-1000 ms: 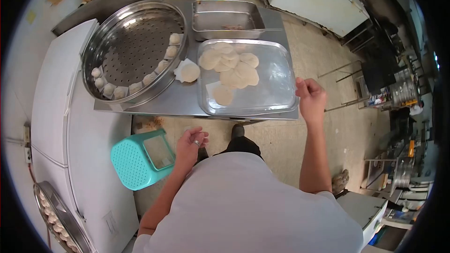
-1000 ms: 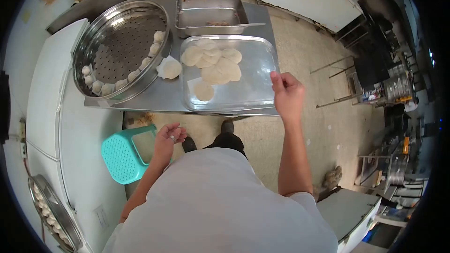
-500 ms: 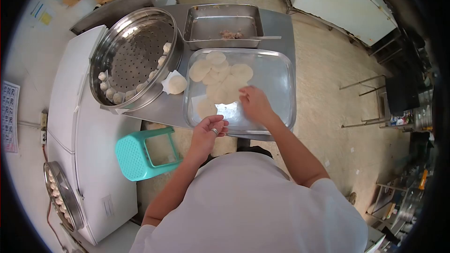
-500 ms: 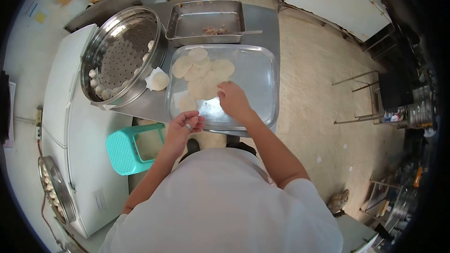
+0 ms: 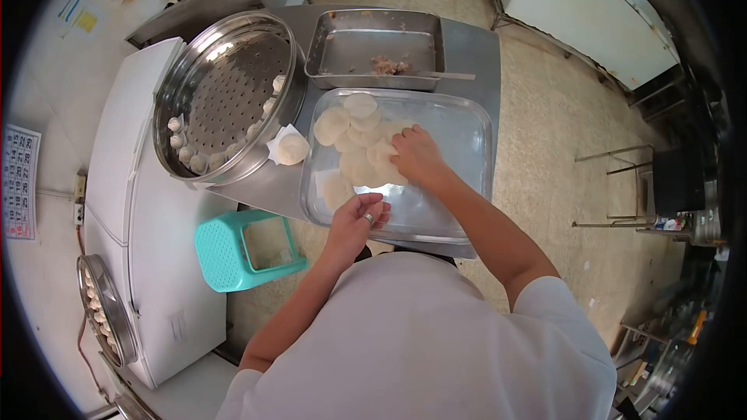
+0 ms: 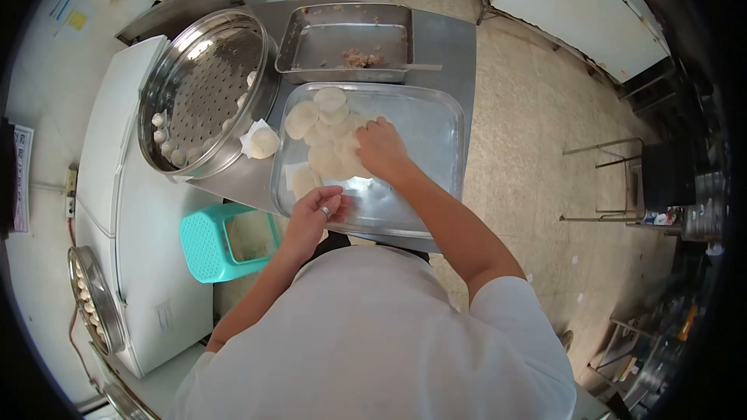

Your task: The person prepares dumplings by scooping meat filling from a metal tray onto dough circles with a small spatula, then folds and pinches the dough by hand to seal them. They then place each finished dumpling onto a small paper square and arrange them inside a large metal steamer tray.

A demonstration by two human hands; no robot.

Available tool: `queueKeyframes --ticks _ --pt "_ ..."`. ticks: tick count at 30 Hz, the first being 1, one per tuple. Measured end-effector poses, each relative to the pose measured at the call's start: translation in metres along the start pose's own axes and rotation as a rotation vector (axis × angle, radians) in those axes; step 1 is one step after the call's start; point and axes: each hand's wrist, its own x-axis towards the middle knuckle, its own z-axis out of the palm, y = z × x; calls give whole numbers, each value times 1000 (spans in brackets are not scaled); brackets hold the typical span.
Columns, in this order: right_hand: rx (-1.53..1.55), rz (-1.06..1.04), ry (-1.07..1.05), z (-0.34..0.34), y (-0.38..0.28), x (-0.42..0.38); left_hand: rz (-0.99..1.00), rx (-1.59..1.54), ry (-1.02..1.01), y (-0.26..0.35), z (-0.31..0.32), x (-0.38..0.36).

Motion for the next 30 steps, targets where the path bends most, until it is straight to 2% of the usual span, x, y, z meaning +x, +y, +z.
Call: queueKeyframes --ticks 3,6,7,9,10,16,19,21,24,27,30 --pt "46 -67 178 -8 -3 -17 8 5 22 9 -8 16" --pt "586 402 -125 -63 -40 -24 38 -63 55 13 -23 40" --pt "836 434 -143 -71 -49 -27 52 -96 62 17 -28 48" --pt "1342 489 -169 -78 -61 -31 -144 -456 -159 33 -39 60" --pt "1315 525 -176 -76 -63 -30 -247 -635 -270 39 -44 62" --pt "1270 705 -121 -68 -72 -24 -143 48 -276 39 -58 80" --pt "1283 727 9 -58 -73 -24 -102 84 -243 33 -65 90" --pt "1370 733 143 -53 -81 -21 -114 -37 -253 34 -66 92" --pt "1156 797 -112 -45 -84 -21 -119 -67 -248 34 -72 99" --pt "1160 838 -88 -48 -86 -16 -136 -78 -229 33 -82 111" --pt "857 707 -37 -60 -69 -5 -192 -90 -260 31 -95 119"
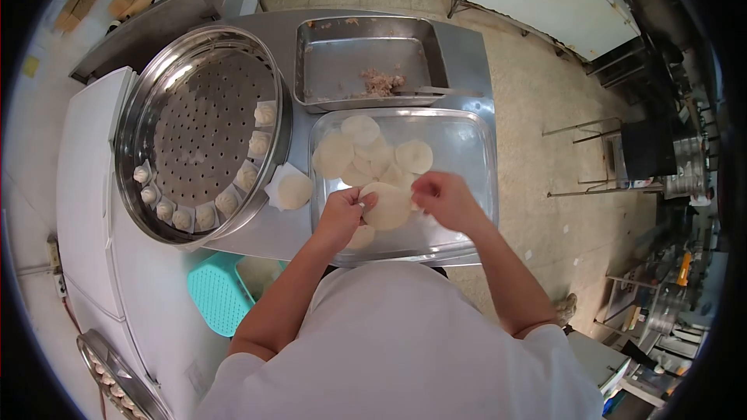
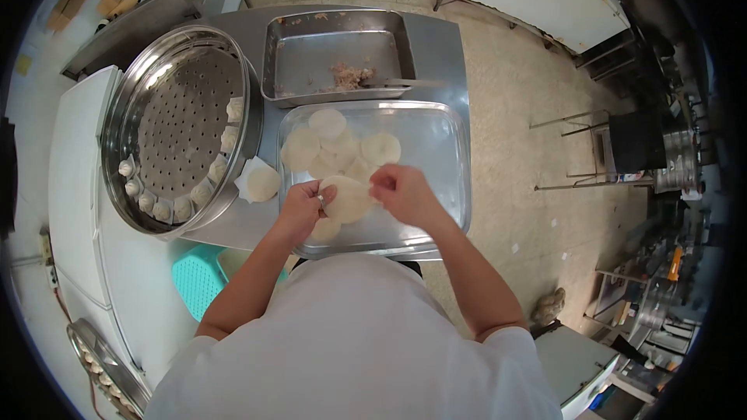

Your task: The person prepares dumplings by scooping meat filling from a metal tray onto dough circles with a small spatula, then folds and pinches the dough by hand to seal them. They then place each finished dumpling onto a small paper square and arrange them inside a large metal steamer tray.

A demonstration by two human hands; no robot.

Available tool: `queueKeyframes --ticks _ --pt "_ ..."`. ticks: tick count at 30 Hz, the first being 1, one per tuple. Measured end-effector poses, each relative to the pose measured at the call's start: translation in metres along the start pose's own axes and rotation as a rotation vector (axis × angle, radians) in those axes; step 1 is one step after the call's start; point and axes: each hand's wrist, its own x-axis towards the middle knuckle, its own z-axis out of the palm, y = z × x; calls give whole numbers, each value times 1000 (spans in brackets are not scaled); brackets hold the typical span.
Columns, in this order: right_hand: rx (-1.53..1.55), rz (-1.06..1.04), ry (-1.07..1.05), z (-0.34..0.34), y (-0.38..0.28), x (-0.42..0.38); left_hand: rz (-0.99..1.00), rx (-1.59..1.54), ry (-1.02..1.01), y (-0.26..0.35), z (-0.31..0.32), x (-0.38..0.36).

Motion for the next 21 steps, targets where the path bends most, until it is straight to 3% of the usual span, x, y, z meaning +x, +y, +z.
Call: queueKeyframes --ticks 4,7,9,15,21 --pt "-558 -472 454 -59 -29 68 -63 -89 -102 -2 -13 7" --pt "-1104 -424 396 -94 -41 114 -173 -298 -110 20 -5 -2" --pt "-1338 -309 263 -96 -31 140 -125 -207 -114 21 0 -2" --pt "-1396 -163 19 -91 -42 152 -175 -110 -82 2 -16 28" --pt "-1335 -110 2 -108 -97 156 -321 -107 -108 0 -22 50"
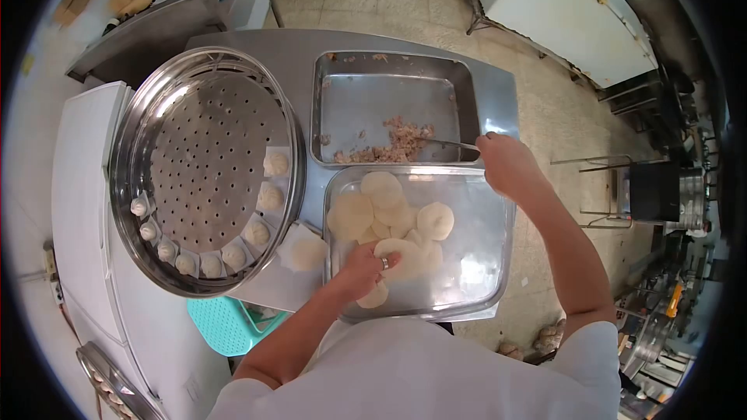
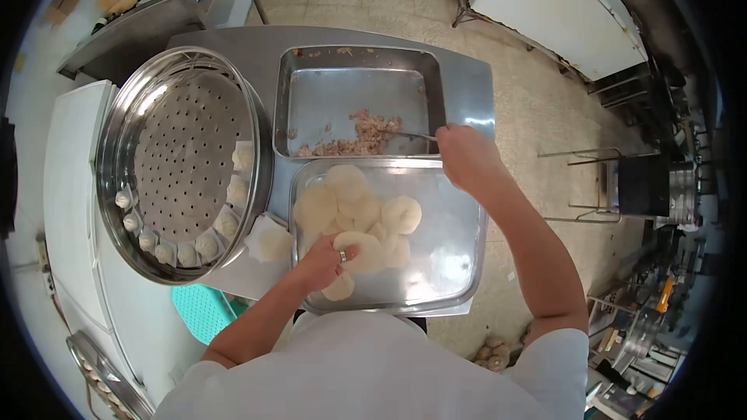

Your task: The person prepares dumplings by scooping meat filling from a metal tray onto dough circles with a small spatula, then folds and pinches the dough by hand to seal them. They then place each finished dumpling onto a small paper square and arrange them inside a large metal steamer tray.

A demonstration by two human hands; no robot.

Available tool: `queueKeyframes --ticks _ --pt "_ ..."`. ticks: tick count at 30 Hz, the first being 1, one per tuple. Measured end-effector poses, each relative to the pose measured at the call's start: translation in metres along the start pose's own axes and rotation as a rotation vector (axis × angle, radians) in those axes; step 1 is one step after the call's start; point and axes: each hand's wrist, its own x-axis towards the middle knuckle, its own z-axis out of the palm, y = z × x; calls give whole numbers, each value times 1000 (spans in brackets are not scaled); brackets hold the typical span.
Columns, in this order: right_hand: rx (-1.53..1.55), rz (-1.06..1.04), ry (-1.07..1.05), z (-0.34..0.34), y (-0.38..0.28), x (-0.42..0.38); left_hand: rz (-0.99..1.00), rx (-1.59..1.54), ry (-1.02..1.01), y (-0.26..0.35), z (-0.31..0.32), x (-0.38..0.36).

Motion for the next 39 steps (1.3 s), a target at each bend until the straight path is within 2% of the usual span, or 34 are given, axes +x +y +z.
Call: queueKeyframes --ticks 3,8,10,15,21,27,30,33,36,39 --pt "53 -29 -133 -14 -11 25 -44 -138 -6 -3 -4 17" --pt "40 -125 -116 15 -36 67 -28 -378 -119 30 13 7" --pt "1 -168 -84 15 -38 74 -46 -369 -175 31 7 9" --pt "-72 -221 78 17 -16 78 -68 -402 -124 37 4 5" --pt "51 -273 -63 16 -17 68 -66 -444 -160 32 -3 13" --pt "272 -305 -53 12 -10 67 -6 -504 -204 37 -5 10" --pt "334 -239 -72 8 -14 65 -29 -499 -164 47 -5 5" --pt "660 -125 -146 15 -12 61 -28 -510 -132 52 -7 4" --pt "636 -57 -86 9 -4 54 19 -527 -130 59 -6 -1" --pt "506 -69 107 17 13 48 70 -507 -146 60 -6 -5"
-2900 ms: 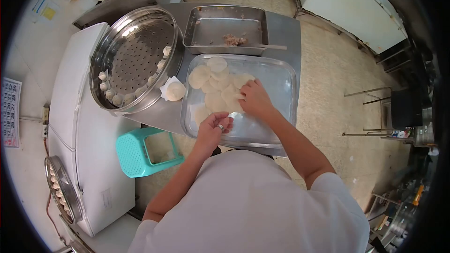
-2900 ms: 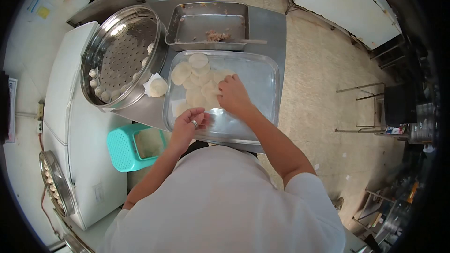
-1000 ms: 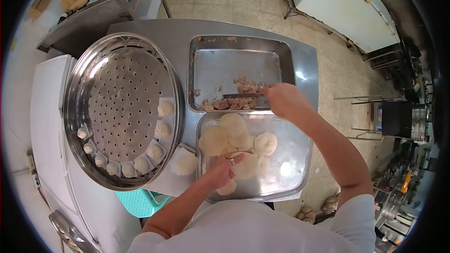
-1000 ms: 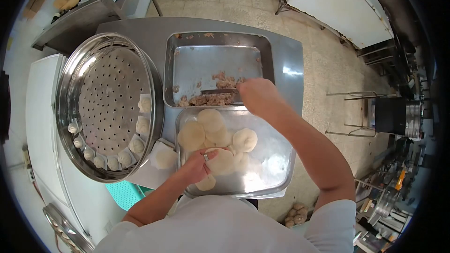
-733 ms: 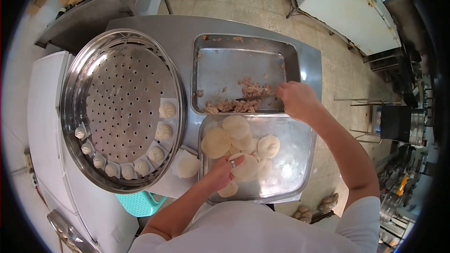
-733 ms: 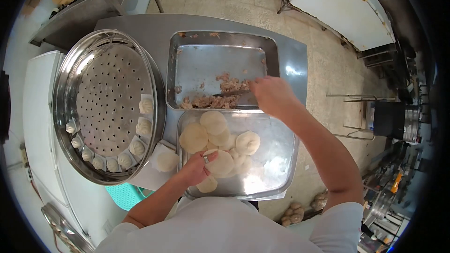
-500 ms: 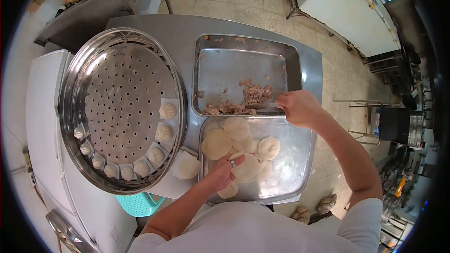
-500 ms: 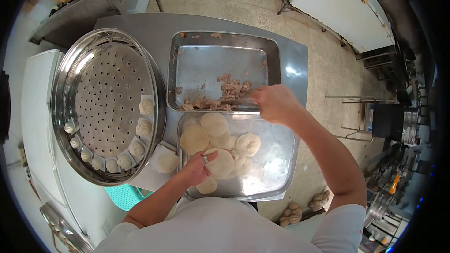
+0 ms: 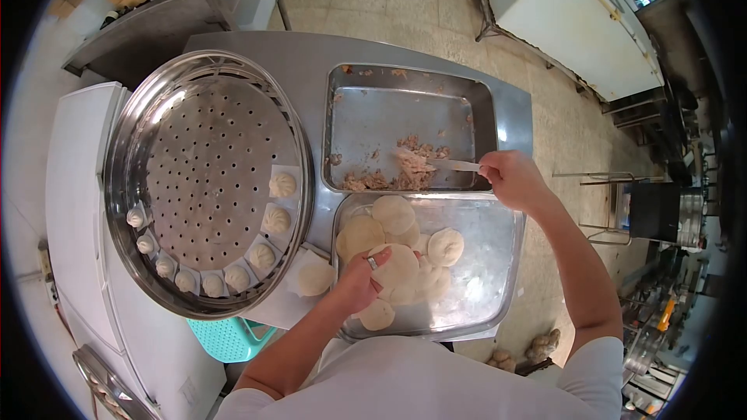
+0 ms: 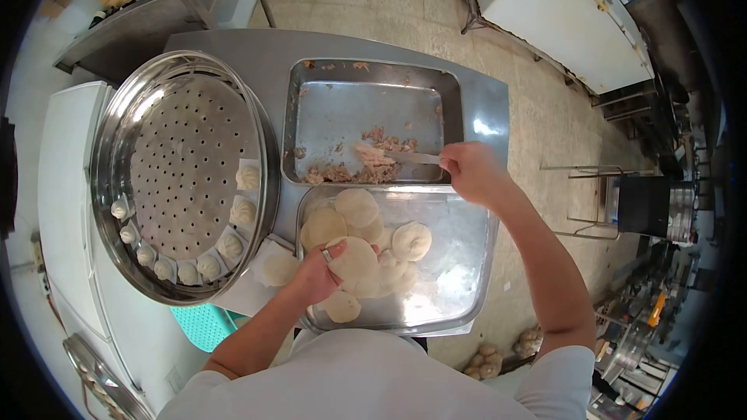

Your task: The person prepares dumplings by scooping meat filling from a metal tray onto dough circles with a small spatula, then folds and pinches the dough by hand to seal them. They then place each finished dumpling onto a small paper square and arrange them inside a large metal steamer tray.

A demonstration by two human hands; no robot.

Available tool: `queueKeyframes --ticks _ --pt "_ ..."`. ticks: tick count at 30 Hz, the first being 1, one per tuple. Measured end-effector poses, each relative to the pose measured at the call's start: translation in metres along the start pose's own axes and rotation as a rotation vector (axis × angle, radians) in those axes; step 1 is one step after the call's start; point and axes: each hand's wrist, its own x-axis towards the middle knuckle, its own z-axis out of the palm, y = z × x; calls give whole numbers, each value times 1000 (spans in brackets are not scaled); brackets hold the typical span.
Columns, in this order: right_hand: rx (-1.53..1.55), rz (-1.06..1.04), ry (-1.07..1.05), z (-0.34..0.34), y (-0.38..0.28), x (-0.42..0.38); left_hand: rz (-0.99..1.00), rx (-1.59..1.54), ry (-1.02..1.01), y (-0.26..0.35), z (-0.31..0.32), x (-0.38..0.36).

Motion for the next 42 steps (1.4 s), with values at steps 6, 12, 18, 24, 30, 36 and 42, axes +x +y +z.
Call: queueKeyframes --ticks 6,12,18,24,30,36,42 --pt "-313 -97 -21 15 0 -6 23 -9 -25 -8 0 -8" --pt "-287 -143 -115 12 -13 -9 67 18 -33 -11 2 -23" --pt "128 61 -259 7 -12 -14 153 -52 17 -3 9 -19" --pt "530 89 67 36 -23 -60 235 -152 34 23 27 9" --pt "332 -120 357 94 -76 -119 445 -325 -84 42 68 22" --pt "75 -42 460 115 -81 -161 530 -357 180 33 57 35" --pt "98 -68 544 86 -97 -172 576 -278 174 26 55 23"
